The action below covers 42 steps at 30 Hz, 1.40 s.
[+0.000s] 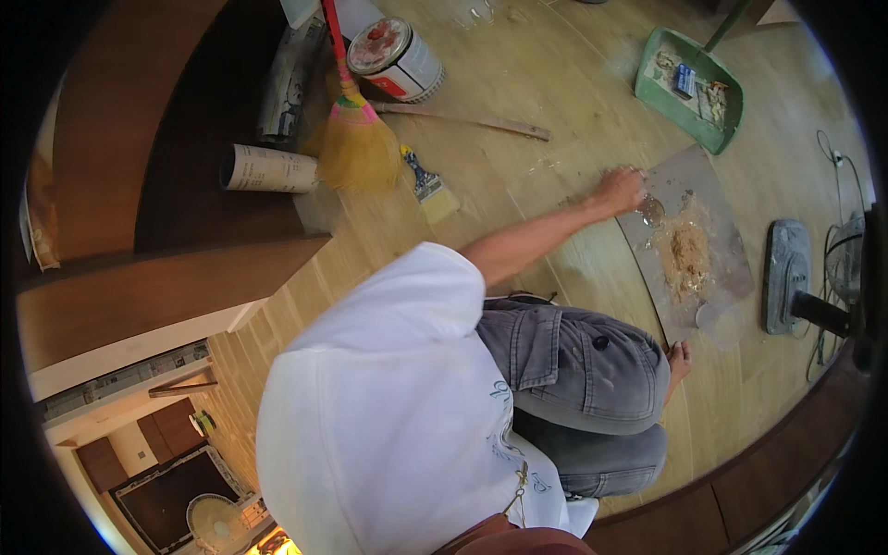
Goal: The person kneels on the floor and uses a trowel to scoop grout from a plastic sheet, then spreads it into the gaps between floor tiles. They use a sponge to wipe the surface and clean the tiles, then walk to a bathroom to rinse the sponge before returning to the floor to continue cleaning.
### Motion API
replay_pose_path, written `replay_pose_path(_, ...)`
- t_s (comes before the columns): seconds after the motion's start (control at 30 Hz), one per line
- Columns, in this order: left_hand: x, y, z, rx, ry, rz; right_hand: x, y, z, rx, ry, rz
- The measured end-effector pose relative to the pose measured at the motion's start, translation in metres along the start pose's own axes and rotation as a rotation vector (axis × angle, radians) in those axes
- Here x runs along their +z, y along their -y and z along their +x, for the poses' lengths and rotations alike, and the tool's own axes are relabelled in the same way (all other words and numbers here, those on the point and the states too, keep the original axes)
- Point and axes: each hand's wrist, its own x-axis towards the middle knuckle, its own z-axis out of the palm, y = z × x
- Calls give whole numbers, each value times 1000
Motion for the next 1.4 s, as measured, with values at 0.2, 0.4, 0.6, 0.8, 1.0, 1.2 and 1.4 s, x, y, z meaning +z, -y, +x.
replay_pose_path(0.2, -124, 108, -15, -43, -66, 265, -60, 7, -27, -46, -151, -132)
replay_pose_path(0.4, -175, 175, -52, 17, 68, 570, -103, -6, -84, -14, -219, -270)
replay_pose_path(0.6, -181, 183, -43, 133, 194, 538, -128, -33, -119, -4, -271, -210)
replay_pose_path(0.8, -239, 177, -161, 311, 251, 431, -127, -41, -130, -27, -281, -203)
replay_pose_path(1.0, -307, 211, -309, 94, 505, 567, -136, -58, -155, 1, -288, -194)
replay_pose_path(1.2, -273, 201, -278, -560, -13, 105, -152, -61, -149, -51, -361, -179)
replay_pose_path(1.4, -164, 253, -242, -831, -316, -36, -140, -21, -23, -482, -545, -209)
